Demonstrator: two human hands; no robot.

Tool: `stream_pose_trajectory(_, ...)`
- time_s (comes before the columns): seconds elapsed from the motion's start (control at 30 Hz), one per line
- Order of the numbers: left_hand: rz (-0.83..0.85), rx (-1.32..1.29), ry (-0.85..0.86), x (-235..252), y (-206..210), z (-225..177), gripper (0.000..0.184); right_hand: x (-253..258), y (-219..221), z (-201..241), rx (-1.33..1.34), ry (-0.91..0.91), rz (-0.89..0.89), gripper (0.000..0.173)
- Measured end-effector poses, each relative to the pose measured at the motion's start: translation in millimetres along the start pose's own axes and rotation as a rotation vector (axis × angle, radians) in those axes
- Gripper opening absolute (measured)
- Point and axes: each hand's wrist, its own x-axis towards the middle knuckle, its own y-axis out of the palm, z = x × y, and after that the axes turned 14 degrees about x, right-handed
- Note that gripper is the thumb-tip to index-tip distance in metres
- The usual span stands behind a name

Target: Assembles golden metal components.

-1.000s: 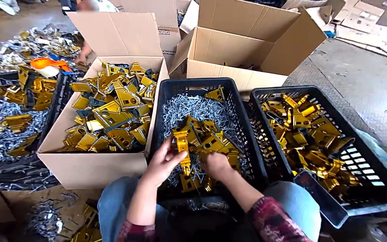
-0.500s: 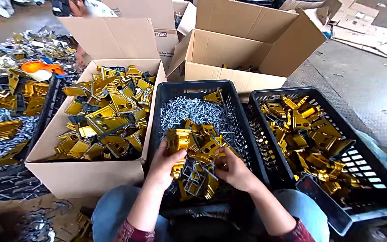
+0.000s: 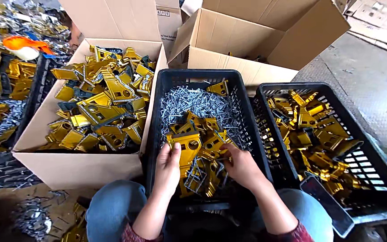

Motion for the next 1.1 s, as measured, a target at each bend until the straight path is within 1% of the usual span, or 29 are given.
stream_pose_trajectory(0.03, 0.015, 0.071, 0.072, 0, -2, 2, 0.024, -1, -2, -1, 0.035, -0.024, -0.003, 0.043)
stream_pose_trajectory(0.1, 0.022, 0.232, 0.174, -2, -4, 4, 0.023, -4, -6, -4, 0.201, -0.121, -0.002, 0.042)
stream_pose_trajectory(0.13, 0.013, 0.306, 0.214, -3, -5, 5, 0.023, -5, -7, -5, 0.294, -0.181, -0.026, 0.040)
stream_pose_trajectory(0.17, 0.005, 0.367, 0.239, -4, -6, 5, 0.023, -6, -6, -5, 0.378, -0.261, -0.081, 0.035)
stream_pose_trajectory(0.23, 0.025, 0.432, 0.242, -4, -8, 6, 0.023, -5, -3, -5, 0.532, -0.440, -0.219, 0.020)
stream_pose_trajectory(0.3, 0.123, 0.376, 0.178, -5, -9, 5, 0.023, -5, -3, -4, 0.594, -0.558, -0.241, 0.018)
stream_pose_trajectory(0.33, 0.193, 0.311, 0.139, -5, -9, 4, 0.023, -5, -3, -4, 0.555, -0.600, -0.217, 0.020)
stream_pose_trajectory(0.4, 0.304, 0.207, 0.097, -8, -8, 3, 0.021, -3, 2, -6, 0.377, -0.652, -0.183, 0.025)
stream_pose_trajectory(0.5, 0.366, 0.219, 0.119, -10, -4, 6, 0.021, -2, 13, -8, 0.109, -0.706, -0.207, 0.029)
stream_pose_trajectory(0.63, 0.374, 0.269, 0.157, -13, -2, 4, 0.025, -1, 25, -5, -0.125, -0.734, -0.299, 0.033)
stream_pose_trajectory(0.77, 0.295, 0.314, 0.169, -15, 0, 7, 0.028, 0, 33, -2, -0.208, -0.713, -0.304, 0.037)
stream_pose_trajectory(0.83, 0.245, 0.300, 0.153, -13, 1, 10, 0.027, -1, 35, -2, -0.187, -0.684, -0.273, 0.045)
stream_pose_trajectory(0.9, 0.181, 0.247, 0.146, -9, -1, 9, 0.025, -3, 31, -1, -0.061, -0.619, -0.186, 0.054)
stream_pose_trajectory(1.0, 0.109, 0.172, 0.209, -6, -2, 8, 0.021, -5, 21, -3, 0.204, -0.565, -0.071, 0.044)
stream_pose_trajectory(1.07, 0.148, 0.116, 0.249, -5, -1, 11, 0.021, -3, 19, -7, 0.378, -0.569, -0.033, 0.038)
stream_pose_trajectory(1.1, 0.199, 0.071, 0.259, -4, -3, 11, 0.022, -3, 19, -8, 0.485, -0.580, -0.003, 0.038)
